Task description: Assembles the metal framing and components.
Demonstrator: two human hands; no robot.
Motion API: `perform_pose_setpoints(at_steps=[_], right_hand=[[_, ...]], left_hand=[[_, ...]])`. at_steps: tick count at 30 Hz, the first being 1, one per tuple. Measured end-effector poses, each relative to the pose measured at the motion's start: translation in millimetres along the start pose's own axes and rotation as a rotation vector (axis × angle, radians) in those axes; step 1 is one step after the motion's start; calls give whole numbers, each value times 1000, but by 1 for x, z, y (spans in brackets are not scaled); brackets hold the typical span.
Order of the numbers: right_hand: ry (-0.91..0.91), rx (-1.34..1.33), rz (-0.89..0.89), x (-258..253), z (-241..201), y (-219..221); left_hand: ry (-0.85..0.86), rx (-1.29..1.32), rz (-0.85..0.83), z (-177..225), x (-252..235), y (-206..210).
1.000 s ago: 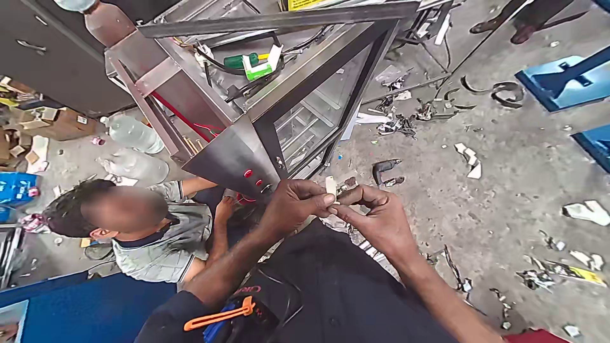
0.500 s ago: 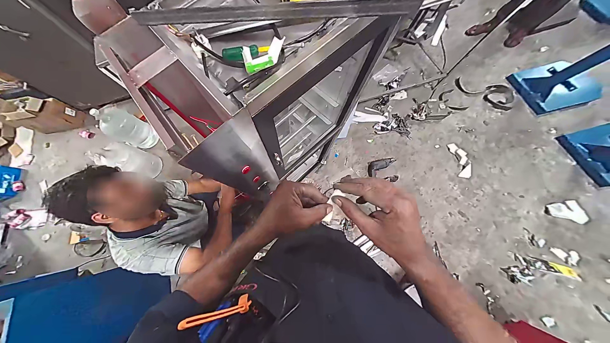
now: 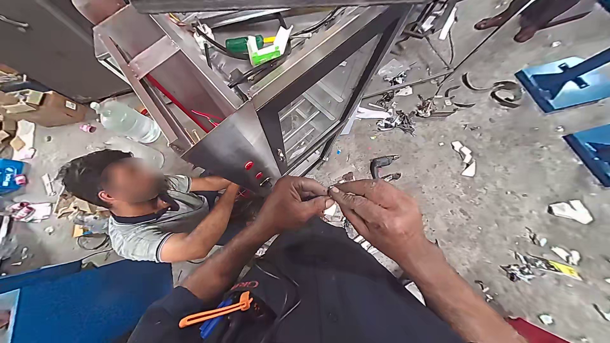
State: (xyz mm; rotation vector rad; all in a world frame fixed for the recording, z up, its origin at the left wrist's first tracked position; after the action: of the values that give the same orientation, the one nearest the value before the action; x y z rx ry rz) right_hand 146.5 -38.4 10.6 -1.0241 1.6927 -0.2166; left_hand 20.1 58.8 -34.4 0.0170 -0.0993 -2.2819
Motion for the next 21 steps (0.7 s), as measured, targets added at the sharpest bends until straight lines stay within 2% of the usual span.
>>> perform_pose_setpoints(at_steps=[6, 11, 13, 17, 21], right_hand=[[24, -68, -72, -2, 6, 0], [340, -312, -38, -6, 27, 3], [455, -388, -55, -6, 34, 7], [513, -466, -19, 1, 41, 16], [677, -653, -22, 9, 44, 30]], left_hand=[[53, -38, -27, 8, -1, -4], [239, -372, 2, 16, 1, 0], [270, -307, 60, 18, 1, -1], [190, 39, 184, 10, 1, -10], [230, 96, 308, 6, 3, -20]])
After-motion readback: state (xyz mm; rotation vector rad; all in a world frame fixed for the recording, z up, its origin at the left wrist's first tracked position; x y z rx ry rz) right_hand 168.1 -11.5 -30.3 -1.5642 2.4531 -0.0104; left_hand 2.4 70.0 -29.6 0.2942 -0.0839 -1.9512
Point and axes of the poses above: each hand's wrist, its own x-axis away from the middle knuckle, its own y-axis out of the palm, z = x × y, the point moved 8 cm from there along -x, towards the middle knuckle, and after that the axes turned 12 degrees about z, right-handed, at the moved point
